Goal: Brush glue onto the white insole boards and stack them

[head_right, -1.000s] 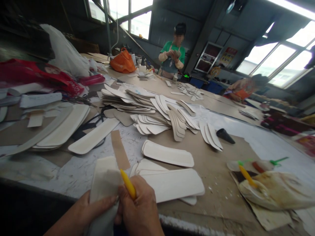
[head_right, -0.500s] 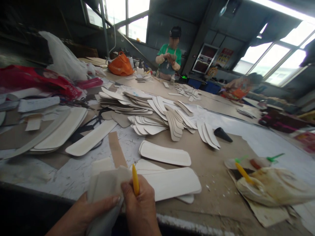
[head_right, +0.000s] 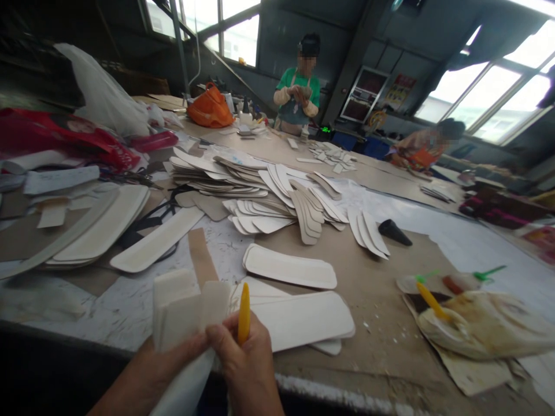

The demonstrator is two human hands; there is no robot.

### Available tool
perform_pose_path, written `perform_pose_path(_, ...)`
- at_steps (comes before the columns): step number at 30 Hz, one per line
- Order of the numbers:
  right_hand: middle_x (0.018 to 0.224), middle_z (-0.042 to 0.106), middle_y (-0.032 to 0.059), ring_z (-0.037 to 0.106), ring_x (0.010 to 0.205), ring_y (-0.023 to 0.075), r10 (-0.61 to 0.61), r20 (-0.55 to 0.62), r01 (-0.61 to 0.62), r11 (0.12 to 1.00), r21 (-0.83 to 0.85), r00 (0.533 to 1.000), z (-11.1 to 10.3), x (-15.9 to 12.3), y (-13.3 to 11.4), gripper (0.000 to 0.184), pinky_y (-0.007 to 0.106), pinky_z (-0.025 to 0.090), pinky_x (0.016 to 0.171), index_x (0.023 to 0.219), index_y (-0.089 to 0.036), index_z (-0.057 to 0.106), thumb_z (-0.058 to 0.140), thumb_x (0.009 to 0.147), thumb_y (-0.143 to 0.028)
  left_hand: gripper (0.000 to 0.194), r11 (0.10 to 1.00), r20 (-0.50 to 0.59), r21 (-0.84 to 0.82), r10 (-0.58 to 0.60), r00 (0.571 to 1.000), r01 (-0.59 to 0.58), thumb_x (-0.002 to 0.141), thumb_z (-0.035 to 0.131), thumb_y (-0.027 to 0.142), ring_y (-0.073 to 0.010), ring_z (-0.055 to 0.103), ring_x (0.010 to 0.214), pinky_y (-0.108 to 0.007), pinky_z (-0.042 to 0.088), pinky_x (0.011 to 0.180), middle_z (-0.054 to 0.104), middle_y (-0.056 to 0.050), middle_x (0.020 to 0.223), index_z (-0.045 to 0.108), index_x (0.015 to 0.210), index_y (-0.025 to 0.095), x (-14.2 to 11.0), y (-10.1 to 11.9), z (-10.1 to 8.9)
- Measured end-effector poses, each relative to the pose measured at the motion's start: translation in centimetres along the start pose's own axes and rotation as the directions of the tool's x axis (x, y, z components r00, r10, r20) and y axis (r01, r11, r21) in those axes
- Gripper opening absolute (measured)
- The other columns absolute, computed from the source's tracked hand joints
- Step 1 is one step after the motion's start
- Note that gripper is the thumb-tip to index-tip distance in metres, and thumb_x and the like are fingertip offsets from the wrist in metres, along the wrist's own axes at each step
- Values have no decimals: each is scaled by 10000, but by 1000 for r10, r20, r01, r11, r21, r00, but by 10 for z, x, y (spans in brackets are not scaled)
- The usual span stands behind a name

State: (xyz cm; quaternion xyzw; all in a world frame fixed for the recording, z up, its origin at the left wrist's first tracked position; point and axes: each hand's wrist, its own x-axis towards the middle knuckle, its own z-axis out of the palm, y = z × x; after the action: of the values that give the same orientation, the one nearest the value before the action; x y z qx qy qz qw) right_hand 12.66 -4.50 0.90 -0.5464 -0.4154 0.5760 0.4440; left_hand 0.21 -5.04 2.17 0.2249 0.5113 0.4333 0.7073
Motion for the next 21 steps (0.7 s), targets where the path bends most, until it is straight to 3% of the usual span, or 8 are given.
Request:
perform_pose_path(5,534,370,-71,307,514,91,42,97,-34,996,-86,994,0,-8,-3,359,220,286,486,587,-209,438,703,681,-433,413,988,-7,-127,-95,995,93,557,854,360,-227,671,595,-287,548,571,735,-64,659,696,849,113,-2,5,4)
perform_pose_path(11,577,389,-55,313,532,98,33,197,-16,996,-89,980,-3,-10,-6,339,226,273,488,639,-204,490,600,787,-488,383,969,147,-174,-149,978,174,681,787,313,-214,682,626,-285,558,604,751,-104,756,689,983,99,-1,7,-4)
perform_pose_path(15,538,388,-61,315,491,89,68,249,-55,997,-59,966,-4,-8,-5,400,219,261,457,630,-205,503,600,776,-565,398,965,235,-159,-166,958,206,738,735,275,-242,697,658,-328,568,631,755,-134,808,654,1083,96,-1,4,-16)
perform_pose_path(18,519,393,-66,315,455,81,139,280,-143,990,-4,950,-3,-9,-5,422,208,241,424,663,-203,521,612,746,-607,407,965,243,-152,-174,954,215,745,719,269,-267,701,682,-363,569,659,754,-143,815,641,1101,87,-2,4,-23)
perform_pose_path(21,544,415,-66,326,457,74,163,287,-178,984,29,944,-8,-12,-8,416,197,255,428,710,-197,525,613,755,-602,341,969,180,-128,-188,965,213,741,724,281,-262,695,724,-369,565,709,751,-123,820,672,1029,107,-4,5,-26)
